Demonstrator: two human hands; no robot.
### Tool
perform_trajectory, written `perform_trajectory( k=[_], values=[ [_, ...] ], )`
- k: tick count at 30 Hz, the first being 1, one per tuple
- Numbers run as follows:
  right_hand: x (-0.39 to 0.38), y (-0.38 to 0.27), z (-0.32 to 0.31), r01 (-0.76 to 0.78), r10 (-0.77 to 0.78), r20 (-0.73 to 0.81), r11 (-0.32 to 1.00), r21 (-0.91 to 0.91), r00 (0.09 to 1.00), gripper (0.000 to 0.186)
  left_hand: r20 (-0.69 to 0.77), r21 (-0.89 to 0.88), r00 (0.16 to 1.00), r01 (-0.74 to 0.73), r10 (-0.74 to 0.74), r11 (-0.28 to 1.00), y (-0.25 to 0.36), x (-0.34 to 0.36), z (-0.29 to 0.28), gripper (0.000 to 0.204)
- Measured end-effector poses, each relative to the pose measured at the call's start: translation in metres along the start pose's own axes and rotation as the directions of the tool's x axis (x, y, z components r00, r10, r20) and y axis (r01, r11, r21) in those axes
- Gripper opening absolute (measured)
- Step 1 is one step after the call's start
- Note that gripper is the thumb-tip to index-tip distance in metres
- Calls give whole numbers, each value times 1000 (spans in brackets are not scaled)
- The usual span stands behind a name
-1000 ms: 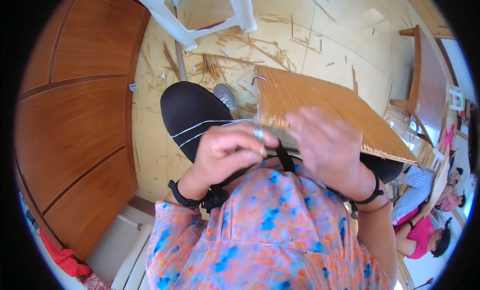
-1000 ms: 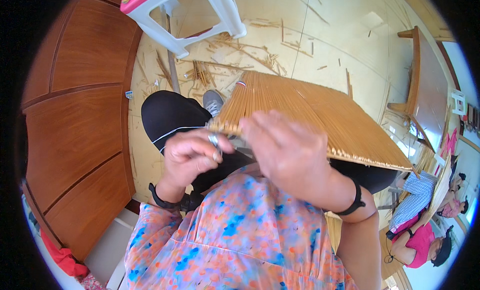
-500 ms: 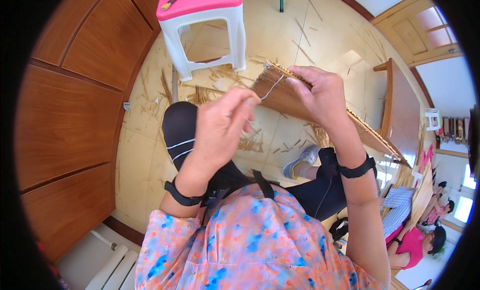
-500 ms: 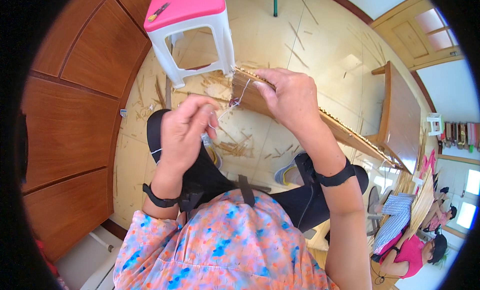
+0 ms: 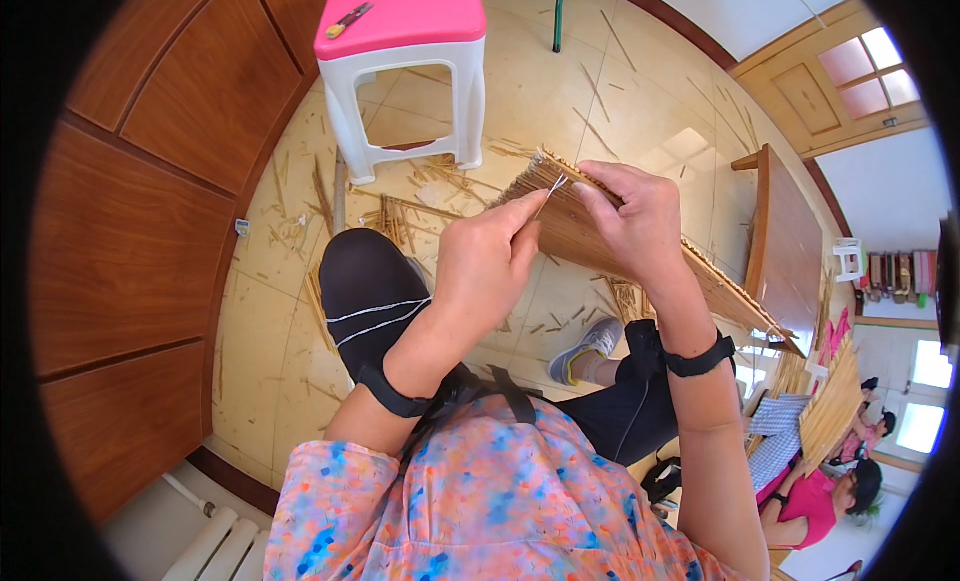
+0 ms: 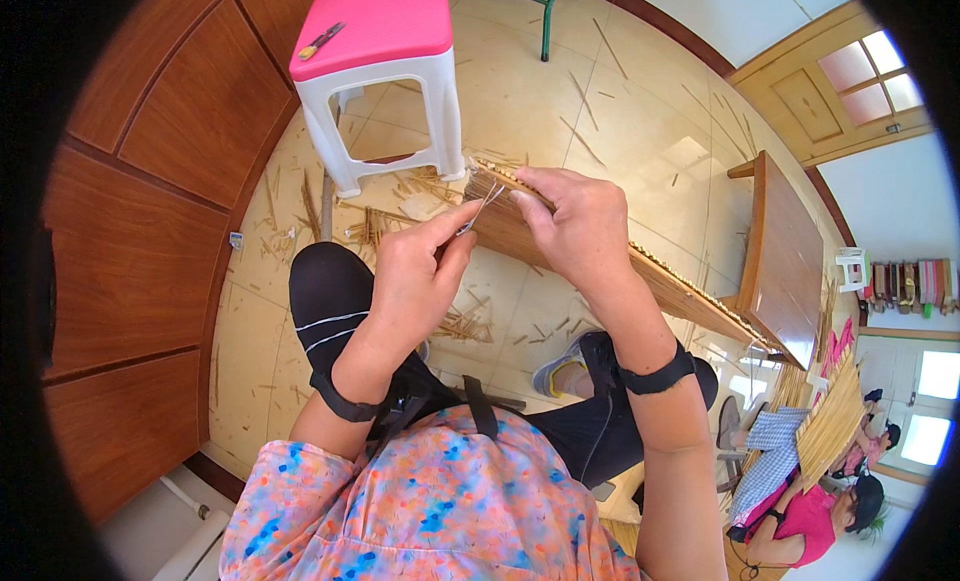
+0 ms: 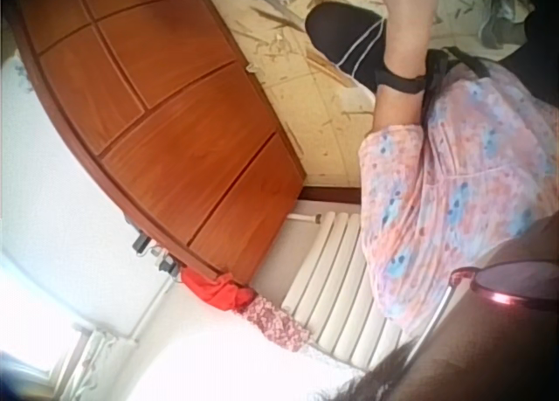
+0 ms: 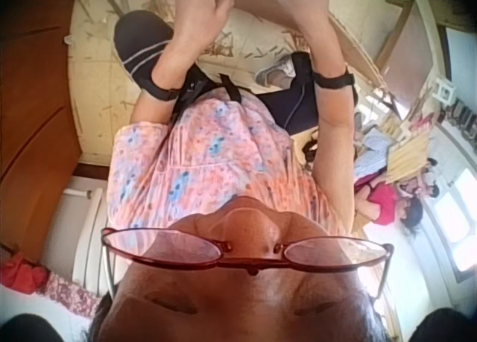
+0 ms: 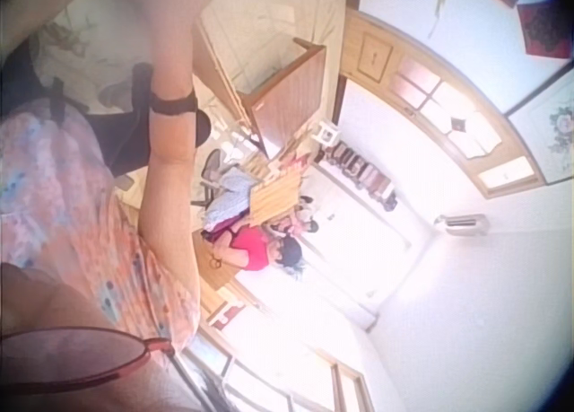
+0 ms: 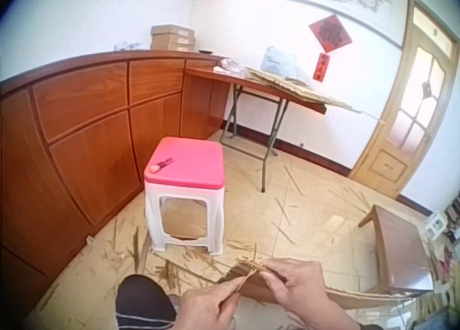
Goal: The person prepares a bamboo mat by using shears to trim pieces and a utility knife to score the surface, then uses a needle and thread to sew along the edge of the mat, pulling the thread through several times.
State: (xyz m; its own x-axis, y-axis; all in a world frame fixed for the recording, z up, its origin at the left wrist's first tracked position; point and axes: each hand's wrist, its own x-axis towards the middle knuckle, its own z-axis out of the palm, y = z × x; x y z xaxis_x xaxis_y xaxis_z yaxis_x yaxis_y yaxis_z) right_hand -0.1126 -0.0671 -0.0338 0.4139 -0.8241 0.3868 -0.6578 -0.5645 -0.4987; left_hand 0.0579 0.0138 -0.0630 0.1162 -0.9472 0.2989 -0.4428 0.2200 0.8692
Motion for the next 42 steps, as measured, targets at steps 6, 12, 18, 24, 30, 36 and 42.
perform_trajectory(
  k=[6, 12, 18, 24, 30, 36, 42],
  values=[
    [3, 0, -3, -12, 12, 4, 1000, -1, 1000, 20, -7, 34, 999, -40, 40, 999, 2, 3, 1, 24],
    [4, 2, -3, 12, -13, -16, 1000, -15, 1000, 20, -9, 22, 1000, -18, 18, 1000, 4, 5, 4, 22],
    [3, 2, -3, 19, -19, -18, 1000, -21, 1000, 20, -17, 15, 1000, -17, 17, 1000, 3, 6, 4, 22],
    [2, 2, -3, 34, -34, -31, 999, -21, 999, 20, -30, -3, 999, -25, 24, 1000, 5, 7, 5, 22],
    [-10, -7, -4, 26, -26, -9, 999, -18, 1000, 19, 52, 58, 999, -13, 10, 998, 14, 4, -10, 21],
    [-47, -25, 1, 161, -162, -28, 986, -41, 986, 24, 216, 43, 976, 28, -37, 999, 26, -19, -38, 21],
    [-91, -45, 11, 236, -237, -4, 970, -59, 972, 24, 334, 14, 937, 99, -98, 995, 22, -62, -51, 23]
  ],
)
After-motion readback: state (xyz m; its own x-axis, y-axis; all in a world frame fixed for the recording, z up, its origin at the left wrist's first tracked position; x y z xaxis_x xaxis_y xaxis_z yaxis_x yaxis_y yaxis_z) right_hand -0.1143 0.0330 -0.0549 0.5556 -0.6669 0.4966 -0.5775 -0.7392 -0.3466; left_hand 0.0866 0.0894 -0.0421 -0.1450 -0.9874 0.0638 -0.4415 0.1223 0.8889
